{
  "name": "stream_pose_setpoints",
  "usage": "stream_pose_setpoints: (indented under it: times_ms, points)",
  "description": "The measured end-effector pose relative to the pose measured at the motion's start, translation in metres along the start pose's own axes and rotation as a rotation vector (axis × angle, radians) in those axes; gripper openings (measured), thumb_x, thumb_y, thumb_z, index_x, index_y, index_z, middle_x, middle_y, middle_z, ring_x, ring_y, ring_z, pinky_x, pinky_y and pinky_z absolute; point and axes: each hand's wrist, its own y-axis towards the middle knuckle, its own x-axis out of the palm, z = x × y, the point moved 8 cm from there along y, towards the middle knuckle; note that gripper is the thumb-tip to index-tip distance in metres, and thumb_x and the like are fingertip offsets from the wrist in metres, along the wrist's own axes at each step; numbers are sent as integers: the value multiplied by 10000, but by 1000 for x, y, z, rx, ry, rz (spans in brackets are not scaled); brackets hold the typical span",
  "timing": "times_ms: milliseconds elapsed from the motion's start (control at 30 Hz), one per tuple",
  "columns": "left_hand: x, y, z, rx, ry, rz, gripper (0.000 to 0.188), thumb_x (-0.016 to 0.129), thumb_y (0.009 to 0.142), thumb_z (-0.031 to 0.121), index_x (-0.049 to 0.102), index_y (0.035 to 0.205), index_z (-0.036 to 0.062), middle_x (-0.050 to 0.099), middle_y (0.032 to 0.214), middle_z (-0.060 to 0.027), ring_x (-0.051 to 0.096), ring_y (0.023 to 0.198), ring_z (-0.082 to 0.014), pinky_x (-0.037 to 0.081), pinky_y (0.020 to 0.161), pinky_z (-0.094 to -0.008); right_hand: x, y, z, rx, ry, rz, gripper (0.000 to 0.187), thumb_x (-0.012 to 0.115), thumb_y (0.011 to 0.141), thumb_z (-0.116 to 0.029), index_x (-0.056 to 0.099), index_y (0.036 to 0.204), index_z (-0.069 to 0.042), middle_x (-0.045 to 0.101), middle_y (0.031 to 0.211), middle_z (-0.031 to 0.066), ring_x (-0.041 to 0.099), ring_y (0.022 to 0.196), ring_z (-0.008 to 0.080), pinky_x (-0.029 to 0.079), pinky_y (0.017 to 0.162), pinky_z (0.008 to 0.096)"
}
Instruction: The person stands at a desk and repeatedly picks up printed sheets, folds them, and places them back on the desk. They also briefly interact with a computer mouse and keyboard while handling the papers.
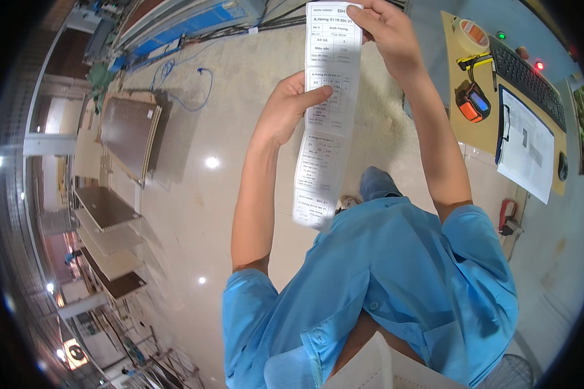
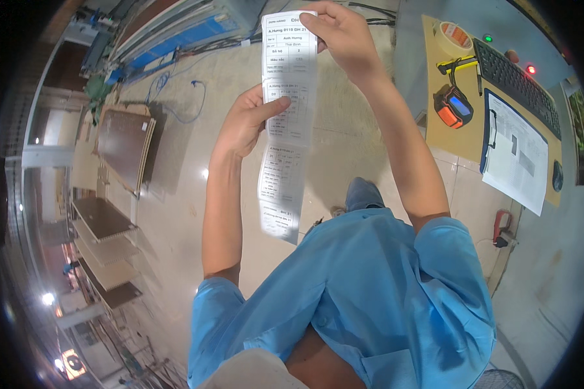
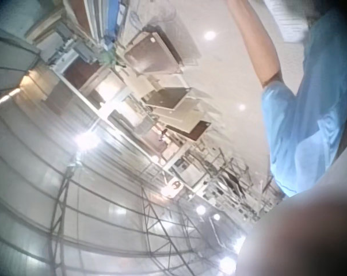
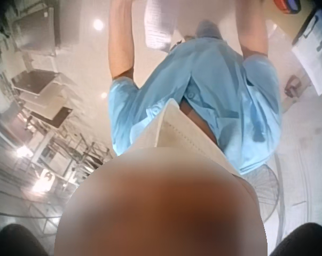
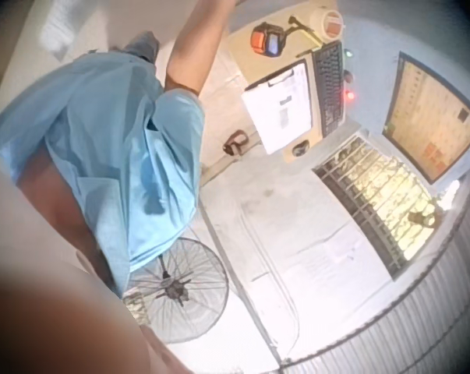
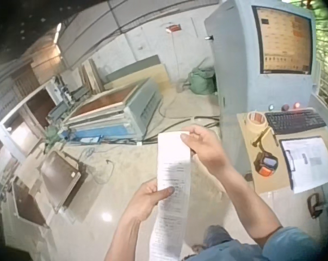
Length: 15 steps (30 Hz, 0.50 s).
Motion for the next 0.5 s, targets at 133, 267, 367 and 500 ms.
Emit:
stream_pose_setpoints:
  times_ms: [133, 267, 367, 500]
  points:
    - [-21, 47, 22, 67, -88, -43, 340, 668, 998, 155, 678, 1312, 24, 753, 1111, -72, 706, 964, -143, 565, 844, -293, -14, 37, 1, -124, -128, 247, 255, 694, 997, -214, 718, 1145, -7, 762, 942, 39, 654, 806, 84, 494, 714, 243]
    - [-44, 115, 43, 129, -125, -30, 367, 594, 1065, 238, 622, 1349, 8, 711, 1239, -85, 640, 1137, -157, 514, 955, -336, -24, 84, 14, -102, -131, 268, 250, 703, 993, -221, 717, 1126, -10, 758, 909, 34, 642, 786, 80, 488, 699, 243]
    - [-68, 182, 62, 250, -144, 22, 336, 674, 1022, 224, 664, 1301, 37, 748, 1101, -64, 707, 945, -150, 550, 831, -313, -37, 128, 28, -93, -144, 267, 255, 718, 981, -232, 707, 1108, -12, 757, 907, 45, 650, 786, 96, 502, 701, 263]
    - [-98, 267, 76, 283, -106, 30, 371, 746, 978, 218, 661, 1292, 41, 752, 1103, -69, 705, 963, -162, 545, 839, -326, -57, 190, 52, -18, -113, 247, 283, 713, 996, -281, 691, 1122, -29, 750, 931, 45, 686, 818, 127, 533, 774, 287]
